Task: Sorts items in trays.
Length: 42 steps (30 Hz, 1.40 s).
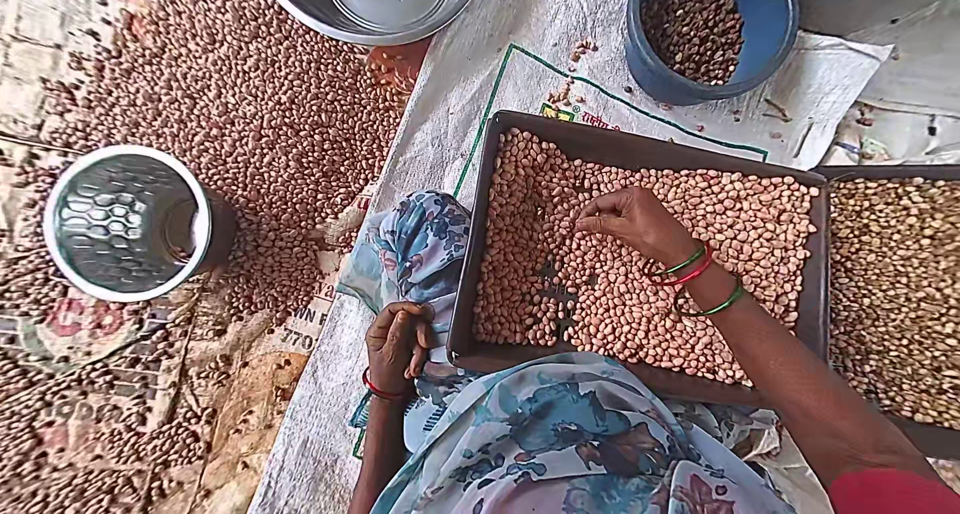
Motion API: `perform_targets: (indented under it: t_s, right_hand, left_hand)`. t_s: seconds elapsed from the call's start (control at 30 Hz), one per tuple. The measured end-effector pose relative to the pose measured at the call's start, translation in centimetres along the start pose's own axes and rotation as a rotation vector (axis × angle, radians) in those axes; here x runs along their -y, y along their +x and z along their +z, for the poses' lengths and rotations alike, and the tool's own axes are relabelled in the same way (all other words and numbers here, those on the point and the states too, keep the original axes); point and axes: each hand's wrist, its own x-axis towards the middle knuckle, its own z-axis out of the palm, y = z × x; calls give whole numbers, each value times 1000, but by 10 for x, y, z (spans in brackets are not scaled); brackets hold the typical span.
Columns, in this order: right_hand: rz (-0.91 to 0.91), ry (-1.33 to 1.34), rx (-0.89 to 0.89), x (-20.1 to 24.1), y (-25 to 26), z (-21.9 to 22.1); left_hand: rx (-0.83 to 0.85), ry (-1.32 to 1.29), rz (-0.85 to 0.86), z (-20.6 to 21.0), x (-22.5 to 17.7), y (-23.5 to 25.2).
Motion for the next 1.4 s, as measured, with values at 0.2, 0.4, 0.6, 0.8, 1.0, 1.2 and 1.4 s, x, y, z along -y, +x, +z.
perform_targets:
  t_s: [0.2, 0.4, 0.6, 0.8, 1.0, 1.2, 1.4]
  right_hand:
    - [153, 364, 281, -4, -32, -17]
    - [34, 513, 756, -2, -44, 7]
    - [-38, -500, -100, 50, -41, -91]
    - [-329, -210, -151, 54, -7, -41]
    - [-556, -226, 111, 16, 18, 64]
    - [8, -654, 36, -9, -18, -50]
    - [-323, -91, -49, 21, 0, 43]
  left_hand:
    - [16, 14, -2, 0, -1, 1]
    - [5, 34, 16, 1, 0, 1]
    - [2, 32, 20, 0, 1, 0]
    - [-17, 51, 33, 5, -1, 1]
    - [-75, 139, 36, 12, -4, -5]
    - [-122, 152, 63, 11, 0, -5]
    - [-131, 203, 32, 15, -4, -2]
